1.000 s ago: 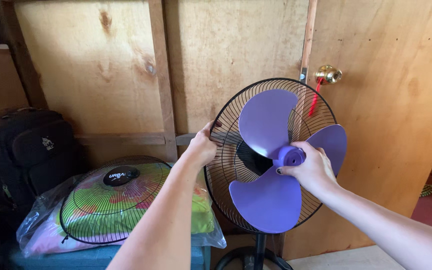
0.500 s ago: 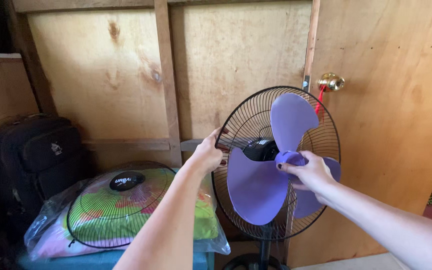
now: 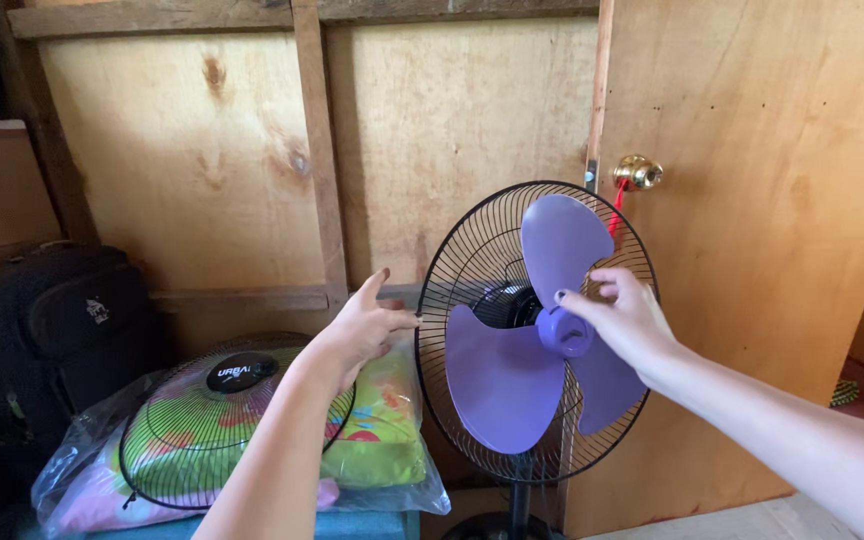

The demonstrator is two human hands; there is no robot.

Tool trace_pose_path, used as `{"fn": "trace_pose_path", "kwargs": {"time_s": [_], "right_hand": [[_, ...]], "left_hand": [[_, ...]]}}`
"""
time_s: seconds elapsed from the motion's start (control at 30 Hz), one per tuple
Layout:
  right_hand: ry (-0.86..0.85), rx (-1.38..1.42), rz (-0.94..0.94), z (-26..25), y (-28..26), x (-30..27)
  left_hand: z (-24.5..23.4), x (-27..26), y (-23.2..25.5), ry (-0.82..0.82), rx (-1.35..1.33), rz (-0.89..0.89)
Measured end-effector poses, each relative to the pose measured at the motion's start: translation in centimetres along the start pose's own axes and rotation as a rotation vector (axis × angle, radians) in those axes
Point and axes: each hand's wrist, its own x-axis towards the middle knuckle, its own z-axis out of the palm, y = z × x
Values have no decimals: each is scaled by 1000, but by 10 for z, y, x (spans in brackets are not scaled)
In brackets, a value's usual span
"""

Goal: The person assembles a standing fan by attaching the purple fan blade to the motor hub, securing it with a black cap, and then fitting the front protective cage over the blade. The person repeatedly removes and reattaches the blade and cage during the process.

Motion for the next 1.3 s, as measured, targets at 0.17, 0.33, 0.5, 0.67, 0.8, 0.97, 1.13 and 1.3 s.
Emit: {"fn": "trace_pose_path", "kwargs": {"time_s": [0.17, 0.33, 0.5, 0.67, 0.8, 0.97, 1.13, 1.3], "right_hand": [[-65, 574, 275, -5, 17, 17], [-36, 651, 485, -23, 44, 30], [-238, 100, 205, -8, 54, 16], [-228, 65, 129, -1, 56, 16], [-231, 84, 131, -1, 57, 19], [-180, -107, 6, -4, 61, 13], [-190, -264, -140, 1, 69, 0], [-135, -244, -68, 10, 67, -4]], "left_hand": [[-16, -23, -9, -83, -246, 66], [-11, -37, -6, -47, -161, 41], [30, -24, -17, 50, 137, -66], [75, -5, -39, 282, 391, 231], [89, -5, -39, 365, 489, 2], [94, -18, -32, 402, 503, -45], [94, -28, -32, 484, 506, 59], [88, -26, -24, 467, 510, -46]]}}
